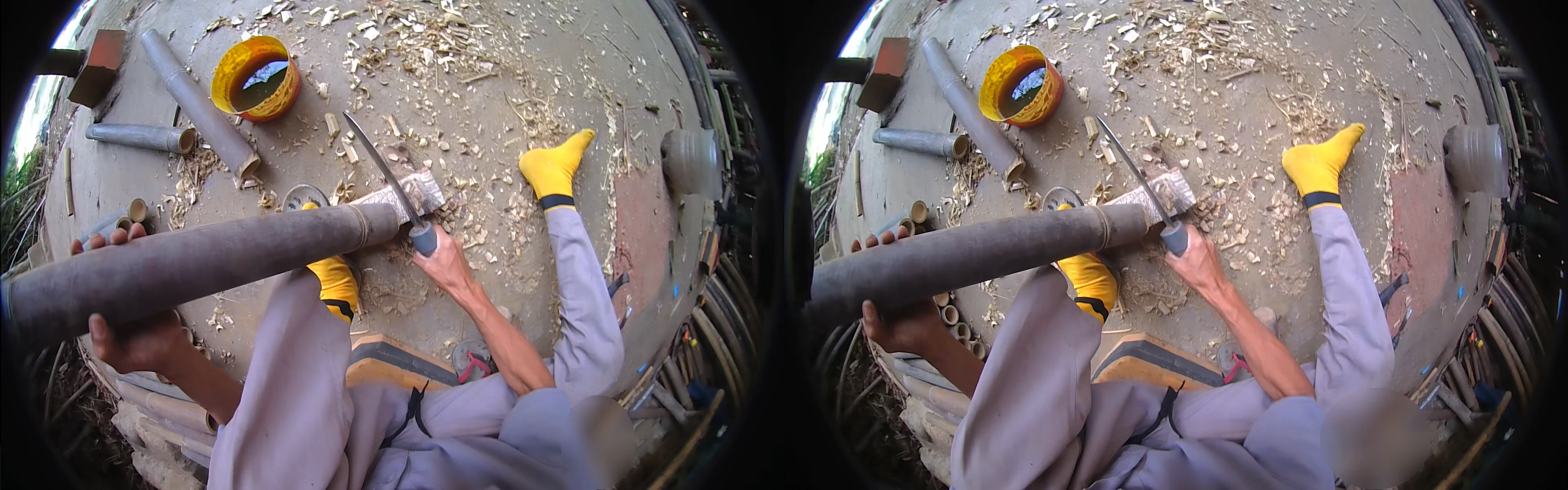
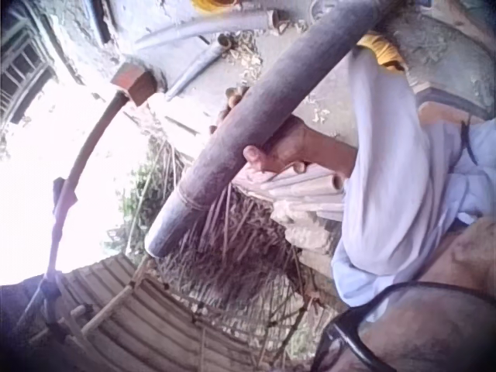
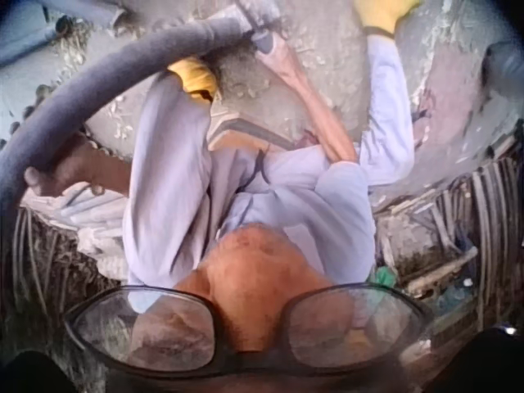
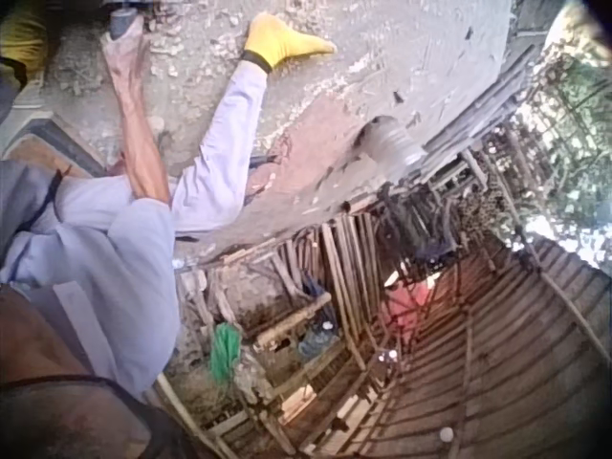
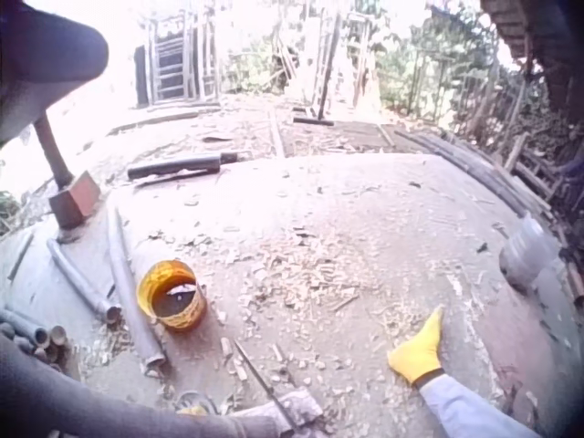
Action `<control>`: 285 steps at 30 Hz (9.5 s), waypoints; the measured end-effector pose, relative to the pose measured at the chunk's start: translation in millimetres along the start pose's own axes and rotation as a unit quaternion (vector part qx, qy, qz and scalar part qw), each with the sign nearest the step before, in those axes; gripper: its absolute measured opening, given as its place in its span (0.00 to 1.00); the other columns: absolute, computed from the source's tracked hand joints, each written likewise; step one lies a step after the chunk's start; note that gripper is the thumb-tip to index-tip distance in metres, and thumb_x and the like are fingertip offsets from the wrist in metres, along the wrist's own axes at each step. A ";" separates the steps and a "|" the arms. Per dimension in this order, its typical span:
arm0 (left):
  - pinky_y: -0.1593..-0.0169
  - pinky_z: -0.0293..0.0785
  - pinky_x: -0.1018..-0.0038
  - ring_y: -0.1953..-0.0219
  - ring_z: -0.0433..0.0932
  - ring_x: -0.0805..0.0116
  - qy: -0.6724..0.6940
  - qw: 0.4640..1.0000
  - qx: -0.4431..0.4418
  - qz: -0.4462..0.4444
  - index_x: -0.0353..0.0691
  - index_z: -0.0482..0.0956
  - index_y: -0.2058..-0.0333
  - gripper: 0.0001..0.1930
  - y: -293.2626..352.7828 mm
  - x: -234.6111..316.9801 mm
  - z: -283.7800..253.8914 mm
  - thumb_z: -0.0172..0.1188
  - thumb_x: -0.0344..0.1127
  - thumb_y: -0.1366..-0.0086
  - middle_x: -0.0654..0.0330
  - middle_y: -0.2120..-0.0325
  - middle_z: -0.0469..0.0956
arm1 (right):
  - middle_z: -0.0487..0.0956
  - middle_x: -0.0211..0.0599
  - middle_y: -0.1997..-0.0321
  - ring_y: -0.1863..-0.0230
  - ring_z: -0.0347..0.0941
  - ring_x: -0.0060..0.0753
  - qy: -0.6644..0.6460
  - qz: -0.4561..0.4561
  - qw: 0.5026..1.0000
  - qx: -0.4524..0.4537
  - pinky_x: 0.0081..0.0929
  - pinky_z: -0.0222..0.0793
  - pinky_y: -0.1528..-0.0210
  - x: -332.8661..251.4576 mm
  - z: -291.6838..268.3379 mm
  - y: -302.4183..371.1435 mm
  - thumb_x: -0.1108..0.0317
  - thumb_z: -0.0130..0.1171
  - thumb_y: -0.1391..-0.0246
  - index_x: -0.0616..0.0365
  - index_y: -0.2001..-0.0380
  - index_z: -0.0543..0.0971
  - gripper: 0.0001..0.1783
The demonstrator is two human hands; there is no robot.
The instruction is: The person sits on the ground and uses a curved blade to sharpen the ends of several bamboo poles. They repeatedly pick up a pole, hold it against a wooden block, and scrape the end with the blade to create a tapered point, then place the finished pole aside.
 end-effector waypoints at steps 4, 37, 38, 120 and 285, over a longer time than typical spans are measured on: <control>0.44 0.62 0.56 0.58 0.69 0.55 0.037 0.997 0.049 0.041 0.35 0.57 0.45 0.37 1.9 -6.6 -26.8 0.59 0.47 0.50 0.50 0.60 0.64 | 0.77 0.45 0.73 0.73 0.76 0.32 -0.022 -0.029 0.998 0.056 0.30 0.72 0.70 -32.2 -22.6 17.5 0.70 0.63 0.57 0.62 0.60 0.71 0.19; 0.46 0.59 0.57 0.52 0.60 0.56 0.098 0.976 -0.195 0.012 0.34 0.61 0.47 0.40 -7.0 1.7 -18.7 0.61 0.49 0.60 0.50 0.56 0.60 | 0.78 0.48 0.75 0.73 0.79 0.37 -0.041 -0.093 0.989 0.106 0.28 0.73 0.74 -42.3 -20.2 18.9 0.73 0.64 0.59 0.63 0.66 0.72 0.16; 0.45 0.60 0.57 0.52 0.60 0.55 0.072 0.990 -0.125 0.000 0.34 0.61 0.47 0.40 -5.6 0.5 -20.1 0.61 0.48 0.59 0.49 0.56 0.60 | 0.78 0.49 0.75 0.72 0.79 0.38 -0.025 -0.034 0.996 0.074 0.28 0.73 0.73 -19.3 -9.6 17.3 0.73 0.63 0.59 0.64 0.65 0.72 0.16; 0.86 0.69 0.78 0.74 0.78 0.59 0.085 0.772 -0.114 -0.620 0.24 0.64 0.55 0.30 119.2 -171.4 53.6 0.59 0.44 0.48 0.43 0.67 0.75 | 0.75 0.36 0.80 0.82 0.74 0.23 0.003 -0.059 0.988 0.146 0.21 0.66 0.87 -77.1 -270.9 -182.8 0.68 0.49 0.43 0.64 0.67 0.70 0.09; 0.63 0.71 0.65 0.60 0.68 0.55 -0.823 0.557 0.044 0.105 0.38 0.68 0.51 0.24 -102.3 -161.3 -246.1 0.55 0.32 0.51 0.48 0.59 0.66 | 0.50 0.54 0.35 0.40 0.55 0.33 0.242 0.127 0.870 0.411 0.23 0.47 0.37 79.4 -222.7 -98.6 0.74 0.60 0.67 0.74 0.38 0.38 0.56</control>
Point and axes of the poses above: each hand's wrist, its own y-axis away from the middle knuckle, its own z-axis out of the palm, x = y × z, the point moved 8 cm from there along -y, towards the middle knuckle
